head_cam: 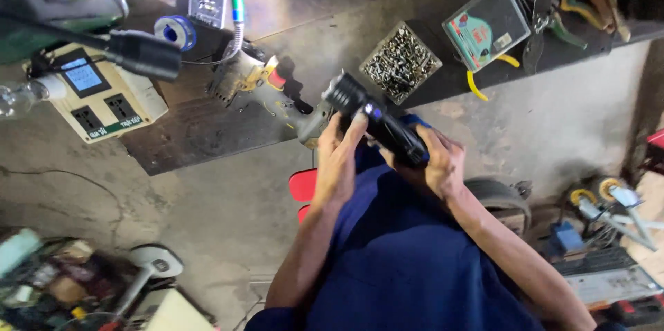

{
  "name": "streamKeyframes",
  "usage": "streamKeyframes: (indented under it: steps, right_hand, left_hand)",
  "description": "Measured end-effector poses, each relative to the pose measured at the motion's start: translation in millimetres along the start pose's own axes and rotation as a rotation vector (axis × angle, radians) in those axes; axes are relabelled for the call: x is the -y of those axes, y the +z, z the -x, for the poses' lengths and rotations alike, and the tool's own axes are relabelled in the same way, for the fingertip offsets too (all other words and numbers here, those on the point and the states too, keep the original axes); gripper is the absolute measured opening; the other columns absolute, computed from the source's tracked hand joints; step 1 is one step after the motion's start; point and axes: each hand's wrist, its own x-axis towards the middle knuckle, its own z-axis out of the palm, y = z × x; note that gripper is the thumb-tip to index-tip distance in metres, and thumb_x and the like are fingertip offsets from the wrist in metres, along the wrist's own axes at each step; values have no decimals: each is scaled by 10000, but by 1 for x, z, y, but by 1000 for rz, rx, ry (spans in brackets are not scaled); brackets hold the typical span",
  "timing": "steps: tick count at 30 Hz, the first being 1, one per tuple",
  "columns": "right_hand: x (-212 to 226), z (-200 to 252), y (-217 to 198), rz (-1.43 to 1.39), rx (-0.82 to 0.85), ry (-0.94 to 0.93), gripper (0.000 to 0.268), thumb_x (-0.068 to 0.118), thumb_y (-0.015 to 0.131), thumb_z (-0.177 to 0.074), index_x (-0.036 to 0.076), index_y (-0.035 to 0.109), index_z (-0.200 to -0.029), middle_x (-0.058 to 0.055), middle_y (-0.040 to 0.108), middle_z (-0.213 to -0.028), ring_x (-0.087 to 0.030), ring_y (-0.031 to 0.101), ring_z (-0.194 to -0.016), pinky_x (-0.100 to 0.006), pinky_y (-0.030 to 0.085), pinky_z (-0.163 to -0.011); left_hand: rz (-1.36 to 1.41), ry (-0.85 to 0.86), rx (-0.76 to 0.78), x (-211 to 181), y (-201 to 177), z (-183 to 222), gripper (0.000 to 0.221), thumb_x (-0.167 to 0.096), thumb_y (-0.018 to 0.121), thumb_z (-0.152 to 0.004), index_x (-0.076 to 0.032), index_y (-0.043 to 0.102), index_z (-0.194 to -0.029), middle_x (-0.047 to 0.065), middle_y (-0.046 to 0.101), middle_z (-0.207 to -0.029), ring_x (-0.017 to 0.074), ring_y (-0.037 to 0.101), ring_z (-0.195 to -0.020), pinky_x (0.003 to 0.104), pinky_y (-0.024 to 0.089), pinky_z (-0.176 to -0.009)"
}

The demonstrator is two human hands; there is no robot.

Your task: Inspecting and troubleshooting a disassembled cordless power drill at a workbench using a flashlight.

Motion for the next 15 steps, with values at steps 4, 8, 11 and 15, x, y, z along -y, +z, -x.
streamKeyframes:
  steps: [4,8,11,15]
  right_hand:
    - [-21,-7,43,-20,-140,65,725,507,928,-674,85,672,-1205,-146,723,-831,-357,735,-760,-461,605,-746]
    - [-22,-18,59,-180,-311,-31,386,217,891,-710,111,678,-1014,-68,669,-670,-284,700,-620,-382,570,-623]
    - [-25,-30,66,-106,-373,-46,354,316,879,-740,124,661,-941,-22,654,-658,-220,693,-588,-334,566,-583]
    - [-34,-31,79,26,-375,-63,370,378,794,-801,139,645,-1041,-11,612,-748,-199,689,-660,-326,570,-629]
  left_hand:
    - [-468,90,89,-39,-28,13,332,-239,654,-973,-21,732,-1211,215,771,-1104,218,724,-991,411,600,-878]
    - [-1100,578,217,-46,-56,-11,419,-188,677,-977,-19,614,-1356,179,659,-1236,289,655,-1062,411,521,-897]
    - [-1498,681,381,-29,-64,-38,444,-285,561,-1033,-54,574,-1412,141,638,-1321,297,612,-1254,462,380,-1054]
    - [-1585,715,395,-5,-68,-65,413,-227,280,-1121,-89,653,-1233,107,721,-1032,260,697,-1041,372,316,-1059]
